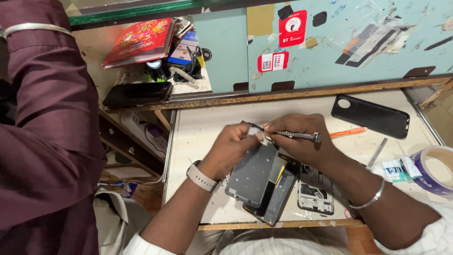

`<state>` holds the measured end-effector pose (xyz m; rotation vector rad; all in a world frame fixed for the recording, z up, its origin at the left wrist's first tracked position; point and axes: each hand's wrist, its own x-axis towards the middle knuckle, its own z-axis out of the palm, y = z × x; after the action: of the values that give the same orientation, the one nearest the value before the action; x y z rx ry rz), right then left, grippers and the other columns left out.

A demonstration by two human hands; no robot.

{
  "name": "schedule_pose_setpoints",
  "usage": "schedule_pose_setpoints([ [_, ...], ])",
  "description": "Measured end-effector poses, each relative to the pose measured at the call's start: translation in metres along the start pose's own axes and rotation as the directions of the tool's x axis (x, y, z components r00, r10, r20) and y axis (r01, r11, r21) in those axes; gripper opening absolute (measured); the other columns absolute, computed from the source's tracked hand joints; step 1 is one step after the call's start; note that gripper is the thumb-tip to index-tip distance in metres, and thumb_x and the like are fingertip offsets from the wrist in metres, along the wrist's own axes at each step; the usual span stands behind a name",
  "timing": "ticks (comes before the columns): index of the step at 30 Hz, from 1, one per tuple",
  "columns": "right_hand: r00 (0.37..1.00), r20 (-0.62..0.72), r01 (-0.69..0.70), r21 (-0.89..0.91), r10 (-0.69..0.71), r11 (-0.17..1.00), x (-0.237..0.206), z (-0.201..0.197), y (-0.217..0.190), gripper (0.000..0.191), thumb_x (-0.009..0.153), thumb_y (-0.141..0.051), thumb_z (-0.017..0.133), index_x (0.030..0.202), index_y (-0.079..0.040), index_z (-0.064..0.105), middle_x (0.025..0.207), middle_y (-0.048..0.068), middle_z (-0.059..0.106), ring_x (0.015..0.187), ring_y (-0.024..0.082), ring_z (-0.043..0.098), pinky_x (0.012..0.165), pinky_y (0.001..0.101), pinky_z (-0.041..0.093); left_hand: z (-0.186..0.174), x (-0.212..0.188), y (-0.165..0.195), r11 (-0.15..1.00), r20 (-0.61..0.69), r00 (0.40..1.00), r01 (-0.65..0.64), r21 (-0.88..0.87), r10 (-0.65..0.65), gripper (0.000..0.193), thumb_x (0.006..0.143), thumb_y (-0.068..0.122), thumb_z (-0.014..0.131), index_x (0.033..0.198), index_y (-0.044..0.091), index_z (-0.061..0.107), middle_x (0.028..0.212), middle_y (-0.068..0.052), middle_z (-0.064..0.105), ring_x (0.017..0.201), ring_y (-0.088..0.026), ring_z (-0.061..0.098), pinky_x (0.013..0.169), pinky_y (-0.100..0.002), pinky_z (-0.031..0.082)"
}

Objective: The person uses a screwdriver to remove screws from the back of a disassembled mobile phone. They repeatedly loosen and remove screws from different locations on the phone's back cover while holding the device with the other hand.

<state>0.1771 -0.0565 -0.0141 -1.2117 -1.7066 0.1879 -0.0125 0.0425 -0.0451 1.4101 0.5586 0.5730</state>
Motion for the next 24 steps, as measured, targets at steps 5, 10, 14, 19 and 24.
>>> schedule_pose_setpoints([
  [5,1.0,-0.018,0.01,-0.011,-0.01,1.0,-0.0011,0.0025,-0.0003,0.015,0.081,-0.004,0.079,0.097,-0.005,0.077,0.1,0.01,0.08,0.092,0.019,0.08,0.08,0.0284,0.062,-0.0023,-0.0025,0.0039,0.997,-0.012,1.0,-0.012,-0.072,0.011,0.016,0.098,0.014,0.067,0.093,0.0,0.072,0.077,0.0,0.069,0.062,-0.003,0.056,0.053,-0.022,0.046],
  [10,1.0,-0.007,0.01,-0.022,-0.01,1.0,-0.0002,0.0039,0.0016,0.016,0.08,-0.003,0.08,0.095,-0.004,0.077,0.098,0.011,0.08,0.092,0.019,0.08,0.079,0.0283,0.062,-0.0015,-0.0015,0.0017,0.999,-0.002,1.0,0.022,0.028,-0.022,0.017,0.102,0.015,0.07,0.092,0.001,0.069,0.075,0.003,0.063,0.061,-0.001,0.05,0.051,-0.021,0.041],
  [14,1.0,0.001,0.014,0.021,-0.014,1.0,-0.0001,0.0016,0.0043,0.015,0.082,-0.003,0.079,0.097,-0.004,0.076,0.099,0.011,0.08,0.094,0.019,0.08,0.082,0.0287,0.062,-0.0033,0.0035,-0.0002,0.997,-0.024,0.999,0.018,-0.08,-0.02,0.015,0.098,0.013,0.067,0.092,0.0,0.071,0.075,0.0,0.068,0.058,-0.004,0.056,0.05,-0.022,0.045],
  [19,1.0,0.004,0.003,0.01,-0.003,1.0,-0.0002,0.0038,0.0054,0.016,0.08,-0.004,0.081,0.095,-0.004,0.077,0.098,0.011,0.079,0.09,0.018,0.079,0.077,0.0286,0.062,-0.0027,0.0051,-0.0045,0.997,-0.002,1.0,0.002,0.076,-0.002,0.021,0.104,0.013,0.071,0.092,-0.003,0.066,0.077,0.001,0.06,0.063,-0.002,0.05,0.052,-0.022,0.042],
  [24,1.0,-0.003,-0.005,0.02,0.005,1.0,-0.0004,0.0027,0.0028,0.017,0.082,-0.003,0.078,0.098,-0.004,0.076,0.101,0.011,0.079,0.093,0.018,0.079,0.08,0.0283,0.062,-0.0055,0.0041,-0.0037,0.989,-0.011,1.0,0.018,-0.144,-0.02,0.015,0.097,0.011,0.064,0.097,-0.002,0.071,0.083,-0.004,0.073,0.065,-0.005,0.064,0.057,-0.023,0.053],
])
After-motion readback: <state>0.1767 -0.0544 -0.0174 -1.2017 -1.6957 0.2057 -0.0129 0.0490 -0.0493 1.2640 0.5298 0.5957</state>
